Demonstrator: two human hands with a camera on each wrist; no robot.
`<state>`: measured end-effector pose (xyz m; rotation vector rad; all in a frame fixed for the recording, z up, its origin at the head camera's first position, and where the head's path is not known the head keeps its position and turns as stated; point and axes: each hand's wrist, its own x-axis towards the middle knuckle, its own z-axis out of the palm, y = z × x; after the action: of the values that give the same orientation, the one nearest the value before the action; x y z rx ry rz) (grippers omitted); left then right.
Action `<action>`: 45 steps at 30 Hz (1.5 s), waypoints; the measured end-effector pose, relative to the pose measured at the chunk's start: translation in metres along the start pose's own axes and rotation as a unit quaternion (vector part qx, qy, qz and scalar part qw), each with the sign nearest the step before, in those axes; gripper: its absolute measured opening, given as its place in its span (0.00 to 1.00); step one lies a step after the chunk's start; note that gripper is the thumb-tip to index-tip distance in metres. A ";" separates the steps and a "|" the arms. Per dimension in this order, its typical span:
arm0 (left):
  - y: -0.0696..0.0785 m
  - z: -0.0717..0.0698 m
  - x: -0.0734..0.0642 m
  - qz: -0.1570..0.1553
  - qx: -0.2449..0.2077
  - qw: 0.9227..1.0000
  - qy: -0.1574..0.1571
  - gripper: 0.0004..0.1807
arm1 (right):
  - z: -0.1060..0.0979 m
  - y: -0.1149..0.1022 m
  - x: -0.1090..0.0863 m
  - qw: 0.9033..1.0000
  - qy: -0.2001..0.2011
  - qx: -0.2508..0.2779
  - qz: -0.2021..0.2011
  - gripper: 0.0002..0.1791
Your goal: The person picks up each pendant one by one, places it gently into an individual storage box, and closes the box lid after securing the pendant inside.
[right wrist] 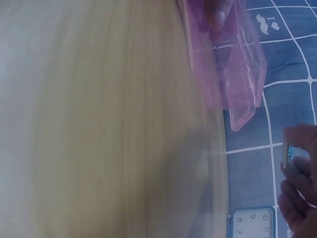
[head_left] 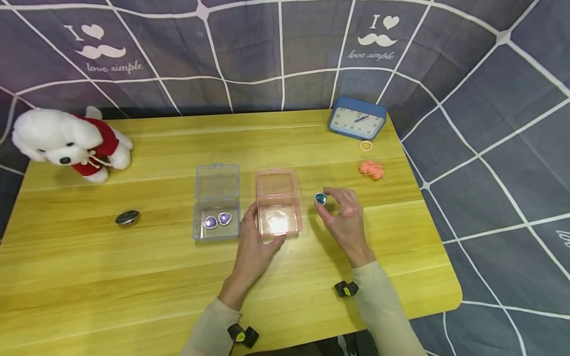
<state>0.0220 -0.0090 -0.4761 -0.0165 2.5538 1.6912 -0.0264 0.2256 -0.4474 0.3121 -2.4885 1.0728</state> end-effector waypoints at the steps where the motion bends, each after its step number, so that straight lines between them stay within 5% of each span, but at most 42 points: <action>1: 0.000 0.000 0.000 0.000 0.001 1.000 0.002 0.59 | 0.001 -0.001 0.000 1.000 -0.001 0.002 0.000 0.22; 24: -0.001 0.000 0.000 -0.004 0.016 1.000 0.008 0.60 | 0.036 -0.035 0.013 0.998 -0.040 0.022 -0.051 0.21; 45: -0.005 0.002 0.003 0.020 0.031 0.999 0.022 0.59 | 0.064 -0.065 0.008 0.991 -0.110 0.069 -0.029 0.23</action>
<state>0.0196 -0.0091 -0.4815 0.0002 2.6533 1.6430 -0.0281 0.1346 -0.4413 0.5695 -2.5809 1.2488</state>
